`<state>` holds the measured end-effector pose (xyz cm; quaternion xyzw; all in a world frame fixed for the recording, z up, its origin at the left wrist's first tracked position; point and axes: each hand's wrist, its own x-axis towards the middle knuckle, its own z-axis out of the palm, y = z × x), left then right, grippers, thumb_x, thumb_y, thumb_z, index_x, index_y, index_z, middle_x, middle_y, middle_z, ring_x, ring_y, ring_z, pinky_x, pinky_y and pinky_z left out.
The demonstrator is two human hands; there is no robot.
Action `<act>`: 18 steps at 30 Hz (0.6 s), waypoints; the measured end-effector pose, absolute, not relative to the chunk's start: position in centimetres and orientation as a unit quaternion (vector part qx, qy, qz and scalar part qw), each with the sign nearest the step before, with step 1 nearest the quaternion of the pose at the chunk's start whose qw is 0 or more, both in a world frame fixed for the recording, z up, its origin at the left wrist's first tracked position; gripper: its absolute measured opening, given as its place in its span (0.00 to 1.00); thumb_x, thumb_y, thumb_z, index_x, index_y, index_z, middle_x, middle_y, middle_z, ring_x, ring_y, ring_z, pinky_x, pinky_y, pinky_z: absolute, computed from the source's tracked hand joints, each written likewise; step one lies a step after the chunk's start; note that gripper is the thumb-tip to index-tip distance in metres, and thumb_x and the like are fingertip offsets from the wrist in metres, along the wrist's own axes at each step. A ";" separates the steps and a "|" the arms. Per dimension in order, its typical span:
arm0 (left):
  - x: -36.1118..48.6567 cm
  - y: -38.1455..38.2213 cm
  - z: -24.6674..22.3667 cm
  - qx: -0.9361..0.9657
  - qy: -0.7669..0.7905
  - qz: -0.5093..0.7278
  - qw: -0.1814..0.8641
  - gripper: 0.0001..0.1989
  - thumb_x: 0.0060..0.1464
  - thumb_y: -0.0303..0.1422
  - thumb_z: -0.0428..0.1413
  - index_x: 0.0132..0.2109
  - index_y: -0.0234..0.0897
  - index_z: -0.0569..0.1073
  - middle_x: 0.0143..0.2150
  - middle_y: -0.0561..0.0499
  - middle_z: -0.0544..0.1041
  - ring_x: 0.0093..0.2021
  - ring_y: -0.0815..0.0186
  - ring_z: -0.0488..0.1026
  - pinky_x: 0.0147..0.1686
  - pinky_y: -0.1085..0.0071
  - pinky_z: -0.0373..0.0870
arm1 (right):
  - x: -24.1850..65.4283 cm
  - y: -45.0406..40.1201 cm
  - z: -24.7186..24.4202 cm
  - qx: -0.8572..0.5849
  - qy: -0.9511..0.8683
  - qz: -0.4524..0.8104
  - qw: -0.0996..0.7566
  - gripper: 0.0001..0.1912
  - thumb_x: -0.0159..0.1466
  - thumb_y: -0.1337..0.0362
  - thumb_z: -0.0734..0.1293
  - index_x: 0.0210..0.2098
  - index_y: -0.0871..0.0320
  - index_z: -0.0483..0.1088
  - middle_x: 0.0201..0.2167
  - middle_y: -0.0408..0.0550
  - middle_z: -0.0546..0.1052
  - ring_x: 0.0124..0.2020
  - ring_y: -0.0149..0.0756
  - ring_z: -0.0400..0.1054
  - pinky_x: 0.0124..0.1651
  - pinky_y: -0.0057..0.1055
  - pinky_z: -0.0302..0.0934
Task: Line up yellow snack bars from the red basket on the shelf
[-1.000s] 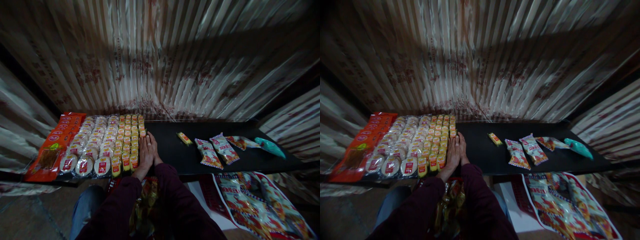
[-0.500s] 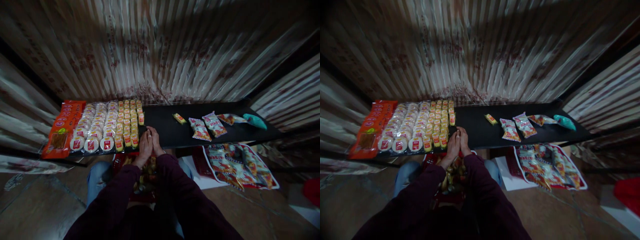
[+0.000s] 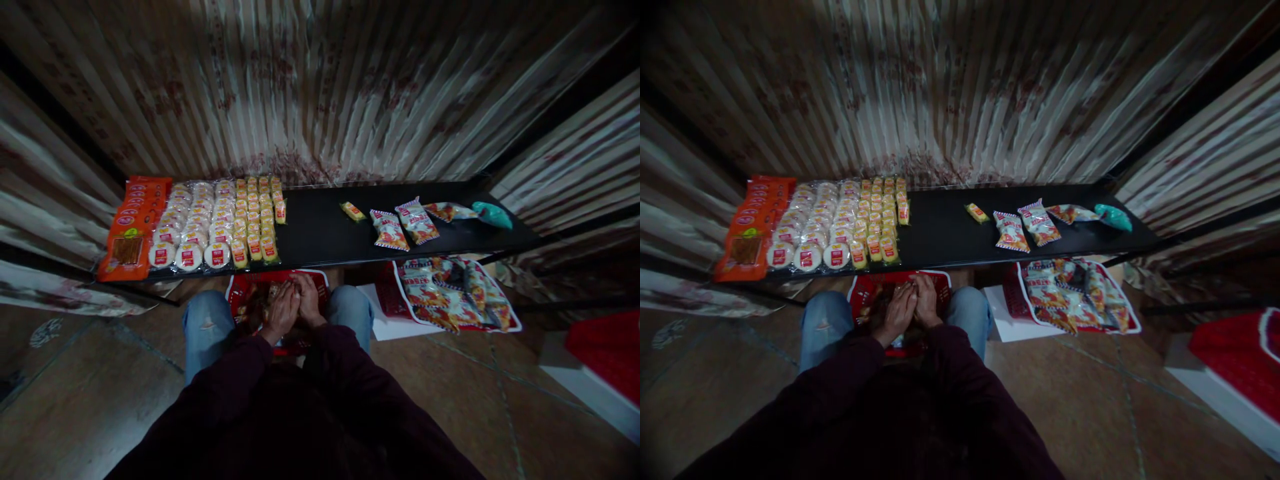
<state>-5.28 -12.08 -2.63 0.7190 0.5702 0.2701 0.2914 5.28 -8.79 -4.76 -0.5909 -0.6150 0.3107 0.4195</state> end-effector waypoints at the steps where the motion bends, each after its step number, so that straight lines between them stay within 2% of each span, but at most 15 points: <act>1: -5.6 -12.7 -3.3 0.711 0.582 0.255 0.301 0.24 0.63 0.36 0.37 0.57 0.34 0.69 0.61 0.42 0.69 0.64 0.62 0.60 0.65 0.59 0.55 | 5.1 -9.5 -5.7 -0.604 -0.615 0.320 0.393 0.19 0.56 0.72 0.58 0.42 0.55 0.74 0.42 0.49 0.73 0.46 0.39 0.66 0.53 0.35 0.60; 4: -6.2 -14.0 -5.0 0.667 0.640 0.205 0.322 0.23 0.62 0.35 0.39 0.56 0.31 0.70 0.61 0.42 0.69 0.65 0.63 0.60 0.66 0.63 0.53 | 4.4 -10.7 -8.3 -0.670 -0.587 0.337 0.305 0.16 0.56 0.71 0.60 0.40 0.57 0.74 0.42 0.51 0.72 0.43 0.39 0.66 0.51 0.36 0.61; 7: -6.6 -14.3 -6.0 0.635 0.666 0.163 0.356 0.23 0.61 0.33 0.40 0.58 0.31 0.68 0.61 0.42 0.69 0.63 0.63 0.62 0.65 0.64 0.54 | 4.0 -11.1 -10.1 -0.713 -0.564 0.339 0.244 0.17 0.54 0.71 0.63 0.43 0.57 0.73 0.48 0.55 0.70 0.46 0.42 0.67 0.53 0.36 0.60; 11: -6.9 -13.7 -6.8 0.627 0.664 0.143 0.381 0.26 0.57 0.27 0.43 0.62 0.34 0.64 0.61 0.43 0.70 0.63 0.63 0.63 0.64 0.64 0.56 | 3.8 -11.3 -10.9 -0.733 -0.534 0.361 0.218 0.19 0.54 0.70 0.62 0.45 0.59 0.72 0.46 0.58 0.74 0.47 0.45 0.69 0.53 0.37 0.61; 14: -6.8 -13.1 -7.1 0.634 0.672 0.118 0.364 0.29 0.53 0.23 0.45 0.63 0.33 0.64 0.62 0.42 0.68 0.65 0.62 0.59 0.65 0.64 0.52 | 3.8 -11.3 -10.7 -0.737 -0.517 0.387 0.199 0.20 0.56 0.69 0.59 0.47 0.62 0.71 0.45 0.61 0.76 0.47 0.48 0.71 0.52 0.40 0.62; 18: -6.4 -13.0 -6.9 0.641 0.670 0.070 0.368 0.32 0.50 0.21 0.46 0.64 0.32 0.62 0.65 0.42 0.63 0.67 0.63 0.54 0.66 0.65 0.49 | 3.8 -11.4 -10.5 -0.731 -0.516 0.401 0.196 0.20 0.55 0.70 0.60 0.46 0.60 0.73 0.45 0.58 0.78 0.48 0.45 0.72 0.53 0.37 0.62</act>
